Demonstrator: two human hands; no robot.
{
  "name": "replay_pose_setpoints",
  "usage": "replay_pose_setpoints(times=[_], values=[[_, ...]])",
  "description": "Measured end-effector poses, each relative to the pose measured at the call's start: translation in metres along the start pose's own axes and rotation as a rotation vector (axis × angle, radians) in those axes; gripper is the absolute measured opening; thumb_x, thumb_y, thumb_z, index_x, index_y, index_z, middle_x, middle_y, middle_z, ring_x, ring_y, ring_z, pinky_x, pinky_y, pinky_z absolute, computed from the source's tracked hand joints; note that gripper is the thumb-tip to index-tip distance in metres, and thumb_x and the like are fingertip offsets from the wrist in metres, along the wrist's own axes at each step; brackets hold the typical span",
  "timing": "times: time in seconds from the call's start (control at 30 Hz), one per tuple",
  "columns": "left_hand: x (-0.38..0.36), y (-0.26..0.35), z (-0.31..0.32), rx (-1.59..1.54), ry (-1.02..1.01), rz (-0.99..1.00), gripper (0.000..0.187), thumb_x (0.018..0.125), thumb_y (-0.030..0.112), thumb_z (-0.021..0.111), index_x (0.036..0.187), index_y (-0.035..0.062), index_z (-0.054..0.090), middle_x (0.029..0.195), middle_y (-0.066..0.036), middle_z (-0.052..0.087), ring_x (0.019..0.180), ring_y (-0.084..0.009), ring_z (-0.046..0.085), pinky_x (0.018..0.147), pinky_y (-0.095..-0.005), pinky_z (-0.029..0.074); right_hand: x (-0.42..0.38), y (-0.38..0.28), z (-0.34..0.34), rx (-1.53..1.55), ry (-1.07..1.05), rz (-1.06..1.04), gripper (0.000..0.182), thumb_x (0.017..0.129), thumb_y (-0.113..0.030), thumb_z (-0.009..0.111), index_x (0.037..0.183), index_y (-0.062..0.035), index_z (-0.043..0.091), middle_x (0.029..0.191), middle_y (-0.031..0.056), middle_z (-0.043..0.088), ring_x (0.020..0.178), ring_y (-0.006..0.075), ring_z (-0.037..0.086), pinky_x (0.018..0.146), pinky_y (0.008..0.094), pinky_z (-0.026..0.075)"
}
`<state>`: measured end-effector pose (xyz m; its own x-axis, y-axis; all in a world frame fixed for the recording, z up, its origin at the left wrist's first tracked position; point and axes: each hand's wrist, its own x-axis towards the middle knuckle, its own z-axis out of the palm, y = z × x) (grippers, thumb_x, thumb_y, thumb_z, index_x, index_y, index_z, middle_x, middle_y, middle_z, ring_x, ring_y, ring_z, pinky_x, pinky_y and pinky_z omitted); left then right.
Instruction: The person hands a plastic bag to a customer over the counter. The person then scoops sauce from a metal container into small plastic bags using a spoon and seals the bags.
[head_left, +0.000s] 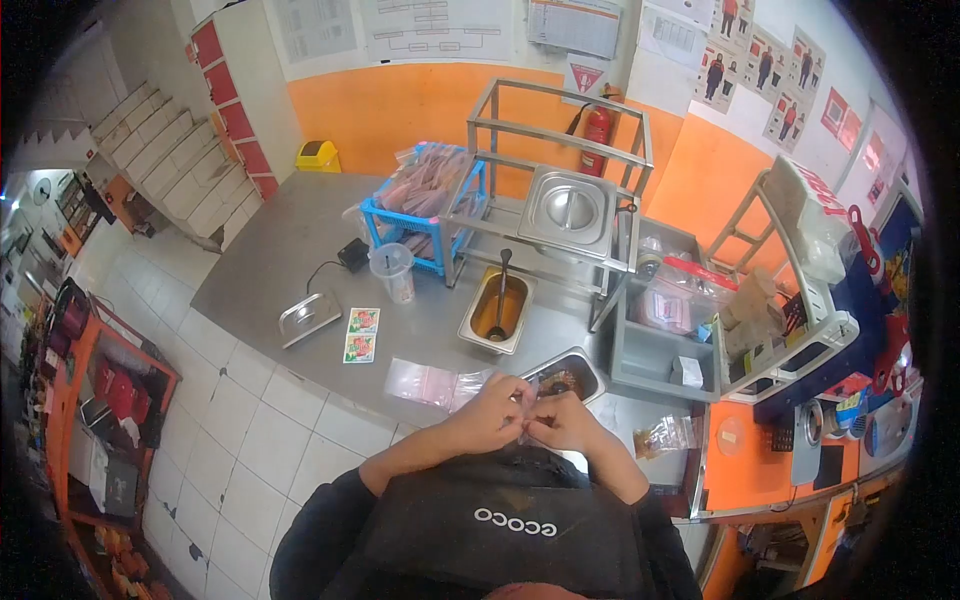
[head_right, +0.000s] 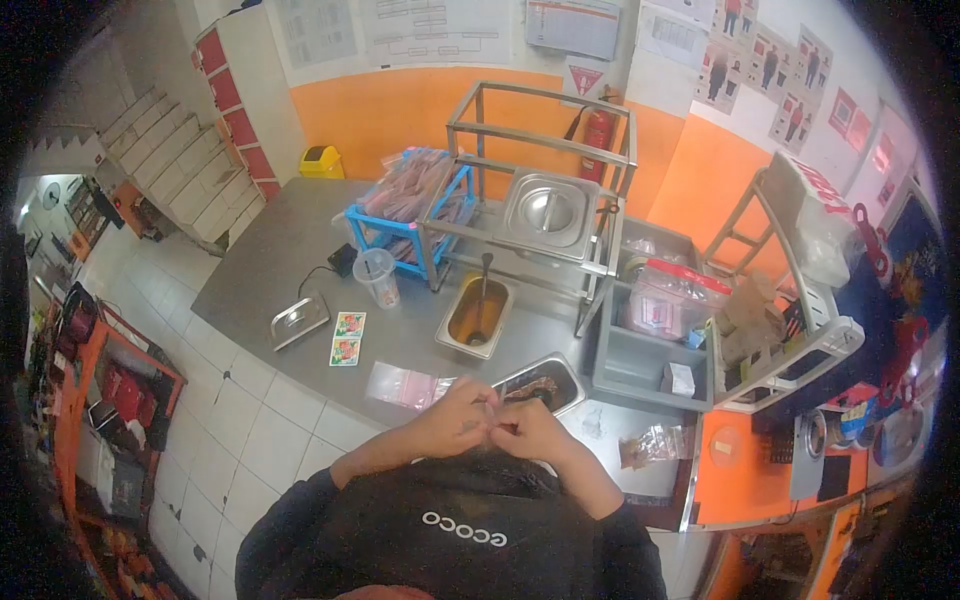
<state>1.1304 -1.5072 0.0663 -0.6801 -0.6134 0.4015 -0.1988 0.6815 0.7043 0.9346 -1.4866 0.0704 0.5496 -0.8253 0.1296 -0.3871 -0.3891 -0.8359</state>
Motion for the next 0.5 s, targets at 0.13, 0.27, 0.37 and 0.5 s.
replay_pose_setpoints(times=[0.13, 0.27, 0.37, 0.5], values=[[0.004, 0.008, 0.005, 0.045, 0.085, 0.068, 0.010, 0.066, 0.002, 0.059, 0.075, -0.0010, 0.055, 0.107, -0.013, 0.048, 0.100, -0.0317, 0.043, 0.087, -0.0395, 0.037, 0.001, -0.005, 0.002, -0.077, 0.067, -0.026, 0.013, 0.072, -0.013, 0.059, 0.067, -0.0006, 0.060, 0.062, 0.0164, 0.056, 0.054, 0.0286, 0.056, 0.052, 0.0350, 0.044], [0.007, 0.013, 0.010, 0.130, 0.199, 0.110, 0.017, 0.064, 0.002, 0.060, 0.080, -0.0013, 0.055, 0.108, -0.013, 0.047, 0.101, -0.0329, 0.043, 0.088, -0.0404, 0.037, 0.002, -0.010, 0.004, -0.162, 0.179, -0.038, 0.016, 0.072, -0.015, 0.058, 0.064, -0.0006, 0.060, 0.062, 0.0172, 0.056, 0.055, 0.0323, 0.057, 0.054, 0.0382, 0.046], [0.007, 0.013, 0.012, 0.127, 0.232, 0.116, 0.018, 0.066, 0.005, 0.066, 0.078, -0.0037, 0.057, 0.110, -0.016, 0.050, 0.101, -0.0371, 0.045, 0.087, -0.0449, 0.037, 0.003, -0.014, 0.010, -0.249, 0.305, -0.006, 0.018, 0.072, -0.016, 0.058, 0.061, -0.0009, 0.060, 0.060, 0.0172, 0.056, 0.054, 0.0334, 0.057, 0.053, 0.0400, 0.046], [0.007, 0.003, 0.017, 0.207, 0.290, 0.102, 0.014, 0.063, 0.002, 0.063, 0.075, -0.0030, 0.056, 0.110, -0.016, 0.049, 0.102, -0.0363, 0.045, 0.088, -0.0444, 0.037, 0.007, -0.017, 0.016, -0.377, 0.444, 0.030, 0.022, 0.072, -0.017, 0.058, 0.057, -0.0010, 0.058, 0.058, 0.0173, 0.056, 0.054, 0.0336, 0.057, 0.053, 0.0409, 0.047]])
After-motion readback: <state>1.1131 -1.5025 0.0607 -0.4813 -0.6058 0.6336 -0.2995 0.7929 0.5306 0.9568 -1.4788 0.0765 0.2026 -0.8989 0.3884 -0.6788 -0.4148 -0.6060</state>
